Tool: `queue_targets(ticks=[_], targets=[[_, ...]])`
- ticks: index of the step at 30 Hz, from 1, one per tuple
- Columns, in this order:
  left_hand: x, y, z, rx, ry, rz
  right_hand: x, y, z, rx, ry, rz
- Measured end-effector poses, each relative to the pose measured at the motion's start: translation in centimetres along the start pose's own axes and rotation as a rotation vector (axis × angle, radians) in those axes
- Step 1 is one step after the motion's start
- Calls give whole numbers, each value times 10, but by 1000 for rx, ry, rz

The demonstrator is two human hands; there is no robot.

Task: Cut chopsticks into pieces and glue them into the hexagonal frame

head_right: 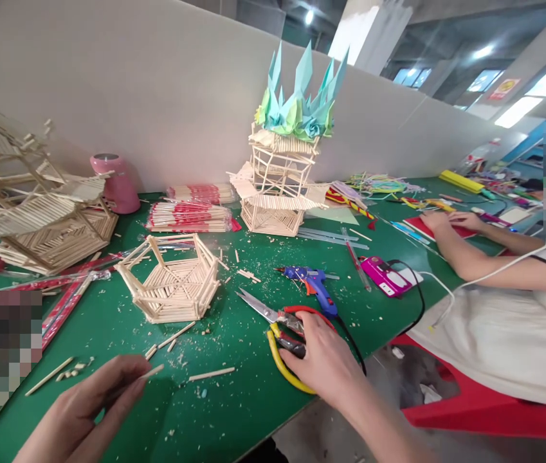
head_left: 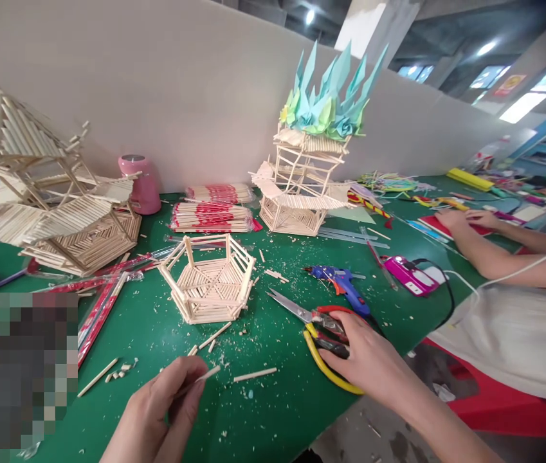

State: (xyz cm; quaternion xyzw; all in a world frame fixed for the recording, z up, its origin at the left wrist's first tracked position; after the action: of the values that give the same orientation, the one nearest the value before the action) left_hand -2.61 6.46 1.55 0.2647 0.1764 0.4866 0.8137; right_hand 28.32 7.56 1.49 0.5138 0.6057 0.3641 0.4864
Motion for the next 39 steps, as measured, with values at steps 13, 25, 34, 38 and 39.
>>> queue_targets(ticks=[13,25,34,38,39], targets=[[27,-33,15,-707,157,-240,-26,-6,-154,227,904,176],[23,20,-29,24,149,244,16,-17,-139,229,808,187],[66,32,-33,243,-61,211,38,-14,-134,190,751,352],[71,44,-16,82,-12,167,38,9,-139,217,785,417],[72,47,-12,4,9,133,37,15,-142,209,798,437]])
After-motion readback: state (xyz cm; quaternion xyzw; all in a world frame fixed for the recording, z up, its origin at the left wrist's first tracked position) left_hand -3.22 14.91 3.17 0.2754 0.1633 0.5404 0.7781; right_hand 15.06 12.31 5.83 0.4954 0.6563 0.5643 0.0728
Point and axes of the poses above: each hand's wrist, its own x-axis towards the middle knuckle, its own y-axis out of the back of the hand, z = x × y, the point moved 5 cm from there along x, towards the middle knuckle, and after that the axes turned 10 degrees about -z, right-handed, at the moved point
